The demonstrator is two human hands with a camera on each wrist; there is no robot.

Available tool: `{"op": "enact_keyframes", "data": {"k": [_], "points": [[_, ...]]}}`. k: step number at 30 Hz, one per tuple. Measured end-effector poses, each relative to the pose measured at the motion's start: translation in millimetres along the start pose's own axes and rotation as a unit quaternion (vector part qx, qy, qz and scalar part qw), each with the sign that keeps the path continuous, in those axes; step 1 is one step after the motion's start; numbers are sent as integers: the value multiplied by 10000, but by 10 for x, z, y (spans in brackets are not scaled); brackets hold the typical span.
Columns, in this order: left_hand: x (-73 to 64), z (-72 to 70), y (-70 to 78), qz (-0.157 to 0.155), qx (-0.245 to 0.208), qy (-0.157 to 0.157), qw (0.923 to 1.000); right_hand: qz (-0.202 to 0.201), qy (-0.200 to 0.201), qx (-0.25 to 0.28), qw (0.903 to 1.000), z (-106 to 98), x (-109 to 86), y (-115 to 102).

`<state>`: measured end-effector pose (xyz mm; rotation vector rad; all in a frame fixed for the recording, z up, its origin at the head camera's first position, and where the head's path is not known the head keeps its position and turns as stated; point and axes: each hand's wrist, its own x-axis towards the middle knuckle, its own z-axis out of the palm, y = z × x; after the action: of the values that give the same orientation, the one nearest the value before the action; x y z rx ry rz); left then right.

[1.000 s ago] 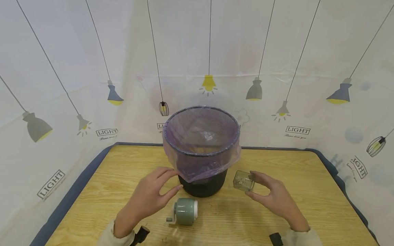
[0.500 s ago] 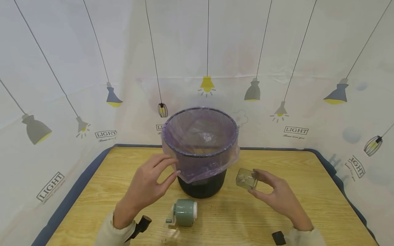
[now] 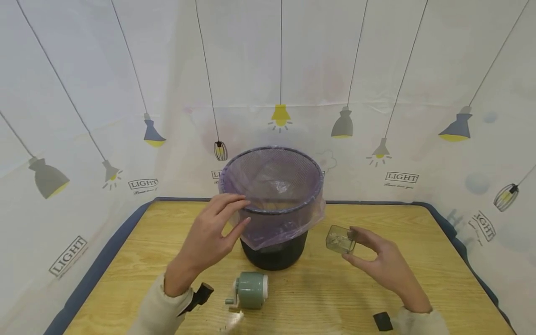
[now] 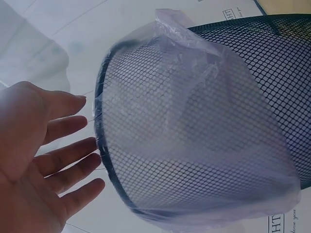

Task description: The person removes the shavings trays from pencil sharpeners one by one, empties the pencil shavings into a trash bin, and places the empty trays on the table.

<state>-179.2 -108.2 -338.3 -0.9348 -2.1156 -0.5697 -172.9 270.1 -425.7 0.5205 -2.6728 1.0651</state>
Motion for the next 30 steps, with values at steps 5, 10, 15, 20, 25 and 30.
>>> {"op": "enact_keyframes", "data": {"k": [5, 10, 15, 20, 25, 30], "points": [[20, 47, -10, -13, 132, -203, 9997, 71, -9, -8, 10000, -11, 0, 3], [45, 76, -12, 167, 285, -155, 9993, 73, -3, 62, 10000, -12, 2, 4], [63, 103, -14, 345, 502, -78, 9981, 54, -20, 97, 9999, 0, 5, 13], [69, 123, -13, 449, 750, -39, 9962, 11, 0, 119, 9999, 11, 18, 11], [80, 117, -2, 452, 985, -96, 9941, 112, 4, -66, 9999, -17, 25, -5], [91, 117, 8, 519, 1201, -185, 9912, 232, 15, -138, 9996, -54, 19, -24]]}}
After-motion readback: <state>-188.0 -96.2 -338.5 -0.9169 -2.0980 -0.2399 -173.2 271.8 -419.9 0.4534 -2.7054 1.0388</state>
